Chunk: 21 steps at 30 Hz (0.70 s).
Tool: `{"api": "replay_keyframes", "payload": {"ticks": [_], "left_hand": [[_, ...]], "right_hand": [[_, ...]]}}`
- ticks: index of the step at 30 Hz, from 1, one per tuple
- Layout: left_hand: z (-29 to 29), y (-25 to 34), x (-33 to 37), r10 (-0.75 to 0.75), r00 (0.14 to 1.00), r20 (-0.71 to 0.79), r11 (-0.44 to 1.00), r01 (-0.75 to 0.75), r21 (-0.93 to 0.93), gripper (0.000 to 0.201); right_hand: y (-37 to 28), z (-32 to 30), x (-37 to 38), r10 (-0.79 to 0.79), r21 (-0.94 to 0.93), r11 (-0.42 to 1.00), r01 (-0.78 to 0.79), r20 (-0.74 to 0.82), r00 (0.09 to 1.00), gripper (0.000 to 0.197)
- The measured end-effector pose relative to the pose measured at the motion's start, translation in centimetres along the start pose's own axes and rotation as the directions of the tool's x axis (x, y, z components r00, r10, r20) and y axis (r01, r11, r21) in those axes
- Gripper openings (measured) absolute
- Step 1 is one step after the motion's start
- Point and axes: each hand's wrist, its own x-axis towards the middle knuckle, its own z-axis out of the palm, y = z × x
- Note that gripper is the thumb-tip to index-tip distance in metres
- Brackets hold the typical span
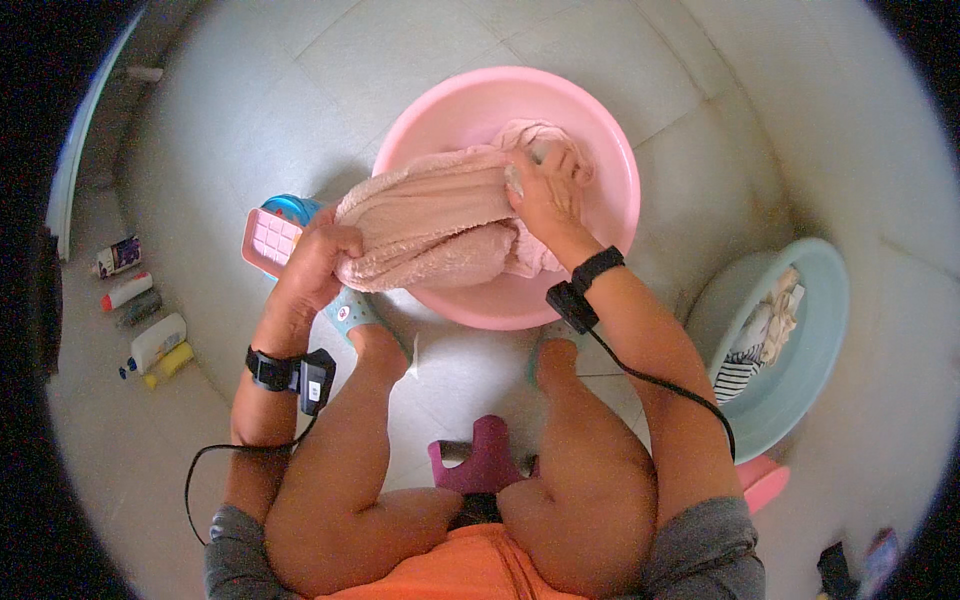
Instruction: The person rubs a bar of soap onto a piece of pink fabric in a basin of water and scrubs it by hand.
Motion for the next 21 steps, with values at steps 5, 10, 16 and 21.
{"api": "replay_keyframes", "payload": {"ticks": [5, 10, 16, 21], "left_hand": [[4.8, -2.9, 4.4, 0.383, 0.923, 0.033, 0.382, -0.192, 0.904, 0.065], [6.6, -8.4, 11.3, 0.568, 0.702, 0.43, -0.526, -0.091, 0.845, 0.075], [7.2, -7.5, 14.0, 0.181, 0.974, 0.135, -0.348, -0.065, 0.935, 0.062], [3.0, -6.3, 16.1, 0.234, 0.967, 0.103, 0.276, -0.168, 0.946, 0.041]], "right_hand": [[3.1, -2.5, -0.2, 0.439, 0.603, 0.647, -0.467, 0.206, 0.874, 0.046], [2.9, -4.1, -0.5, 0.426, 0.452, 0.808, -0.377, -0.008, 0.905, 0.047], [3.8, -2.8, -0.9, 0.436, 0.715, 0.558, -0.421, 0.179, 0.882, 0.044], [4.4, -2.9, -1.3, 0.471, 0.632, 0.679, -0.374, 0.015, 0.882, 0.045]]}}
